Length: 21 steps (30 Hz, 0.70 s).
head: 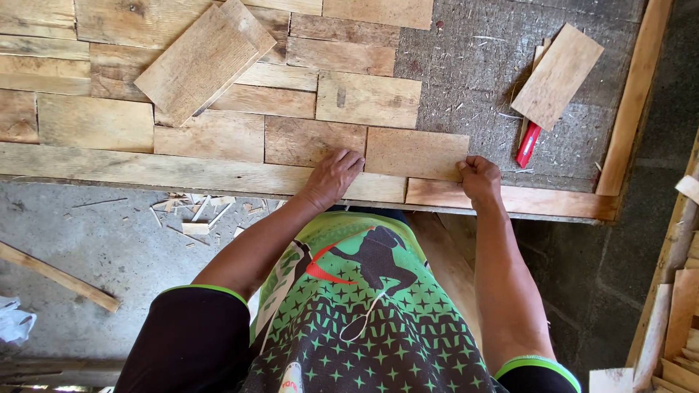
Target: Cutting and fitting thin wooden panels into a frame.
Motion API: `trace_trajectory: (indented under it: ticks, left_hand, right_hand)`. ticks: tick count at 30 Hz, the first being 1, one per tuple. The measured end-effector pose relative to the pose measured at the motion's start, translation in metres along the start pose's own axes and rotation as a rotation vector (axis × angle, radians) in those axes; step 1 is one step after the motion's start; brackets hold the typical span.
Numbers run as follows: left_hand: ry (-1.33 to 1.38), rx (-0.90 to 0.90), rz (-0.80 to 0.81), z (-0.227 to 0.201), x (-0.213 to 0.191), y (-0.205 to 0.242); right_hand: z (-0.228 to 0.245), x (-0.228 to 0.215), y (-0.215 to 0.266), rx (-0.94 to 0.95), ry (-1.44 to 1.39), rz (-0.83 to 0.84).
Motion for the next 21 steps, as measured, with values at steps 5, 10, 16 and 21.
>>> trace_trajectory:
  ticks: [5, 10, 16, 21]
  left_hand:
    - [-0.015, 0.002, 0.073, -0.003, -0.018, -0.010]
    - [-0.017, -0.006, 0.104, -0.003, -0.018, -0.013]
    - [-0.008, -0.019, 0.134, -0.004, -0.024, -0.017]
    - [0.022, -0.020, 0.142, -0.003, -0.024, -0.019]
  right_hand:
    - [0.010, 0.004, 0.005, 0.046, 0.075, -0.028]
    - [0.015, 0.004, 0.009, 0.048, 0.061, -0.035]
    - [0.010, 0.005, 0.008, 0.024, 0.057, -0.032]
    - [0.049, 0.008, 0.028, -0.061, 0.300, -0.063]
Point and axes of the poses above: each hand's wrist, its own y-axis away from the middle knuckle, its own x-axis out of the palm, z = x × y, the point moved 2 cm from there along -y, towards the middle knuckle, and after that the axes turned 11 degrees about -y, right-handed, at the moved point
